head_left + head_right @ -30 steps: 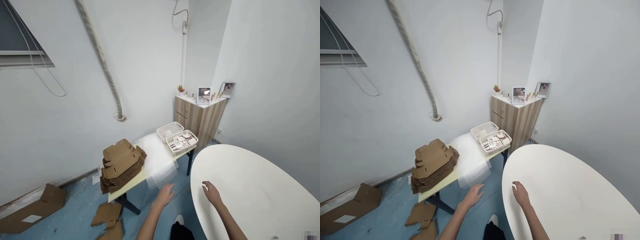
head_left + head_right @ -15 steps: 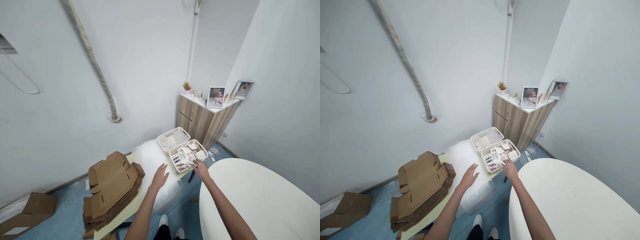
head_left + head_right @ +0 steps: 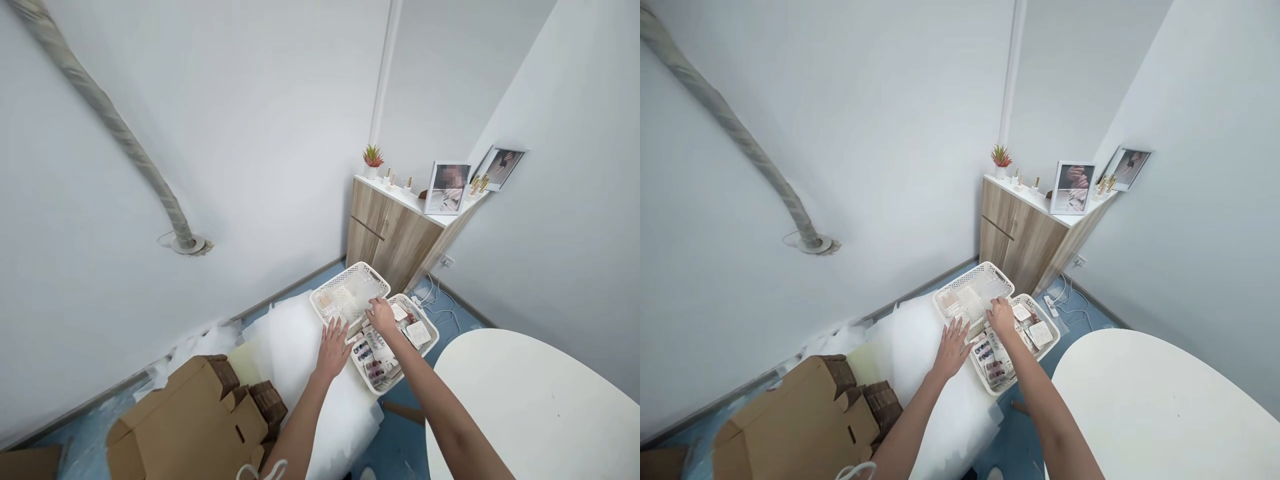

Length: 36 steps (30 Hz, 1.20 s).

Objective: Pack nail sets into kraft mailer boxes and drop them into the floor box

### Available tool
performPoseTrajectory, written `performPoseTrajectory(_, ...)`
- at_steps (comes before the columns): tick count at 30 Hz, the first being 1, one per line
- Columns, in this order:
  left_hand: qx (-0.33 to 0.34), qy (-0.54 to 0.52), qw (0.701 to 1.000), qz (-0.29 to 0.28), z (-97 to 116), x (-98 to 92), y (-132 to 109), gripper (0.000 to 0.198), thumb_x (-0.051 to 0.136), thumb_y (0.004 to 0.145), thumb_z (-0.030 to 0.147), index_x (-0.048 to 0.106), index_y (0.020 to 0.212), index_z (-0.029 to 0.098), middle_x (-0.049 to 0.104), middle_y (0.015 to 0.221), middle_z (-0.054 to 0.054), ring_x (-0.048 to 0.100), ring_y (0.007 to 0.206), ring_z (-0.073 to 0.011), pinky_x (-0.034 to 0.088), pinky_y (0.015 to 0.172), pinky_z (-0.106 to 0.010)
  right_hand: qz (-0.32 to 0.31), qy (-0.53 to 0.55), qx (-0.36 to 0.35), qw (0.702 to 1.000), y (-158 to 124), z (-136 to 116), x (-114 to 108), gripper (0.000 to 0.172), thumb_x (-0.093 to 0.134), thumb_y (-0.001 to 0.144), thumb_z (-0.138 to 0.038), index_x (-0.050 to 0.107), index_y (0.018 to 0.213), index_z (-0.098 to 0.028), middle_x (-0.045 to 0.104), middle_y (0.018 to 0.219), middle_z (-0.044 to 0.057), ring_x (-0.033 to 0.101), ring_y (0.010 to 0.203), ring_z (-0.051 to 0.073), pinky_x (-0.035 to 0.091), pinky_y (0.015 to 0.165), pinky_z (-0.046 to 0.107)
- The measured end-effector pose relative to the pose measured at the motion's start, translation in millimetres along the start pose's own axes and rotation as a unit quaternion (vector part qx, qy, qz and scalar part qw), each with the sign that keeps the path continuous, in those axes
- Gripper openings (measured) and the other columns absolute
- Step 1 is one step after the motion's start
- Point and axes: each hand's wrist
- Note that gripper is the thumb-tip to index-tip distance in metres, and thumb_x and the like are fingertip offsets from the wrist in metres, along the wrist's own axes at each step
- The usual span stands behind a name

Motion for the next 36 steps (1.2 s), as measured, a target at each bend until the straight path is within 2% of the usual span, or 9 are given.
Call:
performPoseTrajectory(4, 0.006, 0.014, 1.000, 0.014, 1, 2.0, -1, 0.056, 0.038, 0.098, 0.047, 0.031, 0.150, 0.026, 0.032, 0.156, -0.009, 0.020, 0.146, -0.0313, 0.025, 0.114, -0.055, -0.021, -0.054, 0.039, 0.998, 31, -7, 14, 0.028, 0.053, 0.088, -0.025, 0.062, 0.113, -0.016, 0.060, 0.116, 0.013, 0.051, 0.111, 0.027, 0.035, 0.088, 0.034)
performPoseTrajectory(9, 0.007, 0.018, 1.000, 0.017, 1, 0.8, -2, 0.059, 0.037, 0.098, 0.044, 0.023, 0.152, 0.027, 0.031, 0.156, -0.009, 0.018, 0.146, -0.0314, 0.026, 0.114, -0.055, -0.025, -0.111, 0.072, 0.991, 47, -12, 26, 0.029, 0.057, 0.086, -0.026, 0.059, 0.112, -0.014, 0.059, 0.117, 0.015, 0.048, 0.112, 0.029, 0.030, 0.089, 0.038)
performPoseTrajectory(16, 0.011, 0.027, 0.999, 0.015, -1, 3.8, -3, 0.058, 0.039, 0.098, 0.043, 0.026, 0.151, 0.026, 0.033, 0.155, -0.010, 0.019, 0.146, -0.0315, 0.027, 0.114, -0.055, -0.070, -0.123, 0.044, 0.989, 58, -21, 34, 0.029, 0.055, 0.084, -0.014, 0.057, 0.113, -0.014, 0.068, 0.102, 0.013, 0.053, 0.105, 0.026, 0.027, 0.088, 0.036)
performPoseTrajectory(22, -0.010, 0.011, 1.000, 0.019, -4, 10.3, 2, 0.055, 0.045, 0.095, 0.042, 0.039, 0.146, 0.022, 0.041, 0.150, -0.013, 0.022, 0.145, -0.0342, 0.023, 0.114, -0.060, 0.032, -0.007, 0.042, 0.999, 42, -19, 7, 0.019, 0.053, 0.086, -0.018, 0.064, 0.102, -0.017, 0.071, 0.102, 0.011, 0.056, 0.105, 0.024, 0.029, 0.088, 0.035)
performPoseTrajectory(26, -0.043, -0.122, 0.991, 0.042, 15, 4.8, 23, 0.056, 0.047, 0.093, 0.043, 0.044, 0.142, 0.018, 0.044, 0.148, -0.016, 0.021, 0.145, -0.0354, 0.018, 0.114, -0.063, 0.102, 0.165, 0.089, 0.977, 5, -2, -23, 0.019, 0.055, 0.086, -0.030, 0.067, 0.099, -0.022, 0.073, 0.094, 0.005, 0.061, 0.093, 0.021, 0.035, 0.087, 0.034)
performPoseTrajectory(29, -0.082, -0.326, 0.941, 0.030, 51, -3.0, 42, 0.059, 0.047, 0.093, 0.044, 0.037, 0.145, 0.018, 0.044, 0.147, -0.016, 0.033, 0.141, -0.0302, 0.029, 0.114, -0.053, 0.146, 0.310, 0.111, 0.933, -36, 25, -37, 0.025, 0.060, 0.080, -0.039, 0.069, 0.094, -0.020, 0.072, 0.089, 0.005, 0.061, 0.076, 0.019, 0.043, 0.077, 0.032)
performPoseTrajectory(32, -0.146, -0.540, 0.828, -0.026, 102, -7.1, 53, 0.065, 0.054, 0.089, 0.048, 0.037, 0.144, 0.018, 0.055, 0.138, -0.018, 0.053, 0.127, -0.0270, 0.044, 0.104, -0.043, 0.183, 0.425, 0.124, 0.878, -86, 60, -47, 0.032, 0.065, 0.073, -0.047, 0.069, 0.087, -0.019, 0.071, 0.082, 0.005, 0.059, 0.067, 0.017, 0.046, 0.067, 0.031)
performPoseTrajectory(34, -0.167, -0.633, 0.753, -0.066, 141, -6.4, 52, 0.063, 0.060, 0.085, 0.052, 0.048, 0.135, 0.016, 0.063, 0.127, -0.018, 0.061, 0.118, -0.0270, 0.049, 0.098, -0.040, 0.192, 0.481, 0.137, 0.844, -125, 84, -55, 0.034, 0.069, 0.069, -0.049, 0.069, 0.084, -0.018, 0.070, 0.079, 0.004, 0.060, 0.068, 0.018, 0.047, 0.067, 0.031)
performPoseTrajectory(36, -0.171, -0.677, 0.709, -0.103, 182, -3.1, 44, 0.059, 0.068, 0.078, 0.054, 0.059, 0.121, 0.015, 0.069, 0.117, -0.017, 0.066, 0.109, -0.0273, 0.052, 0.092, -0.039, 0.190, 0.527, 0.153, 0.814, -166, 109, -63, 0.035, 0.070, 0.069, -0.050, 0.069, 0.084, -0.018, 0.071, 0.080, 0.005, 0.063, 0.072, 0.019, 0.048, 0.070, 0.032)
Point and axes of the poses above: each hand's wrist, its own y-axis towards the middle knuckle, its own x-axis out of the palm, z = x × y
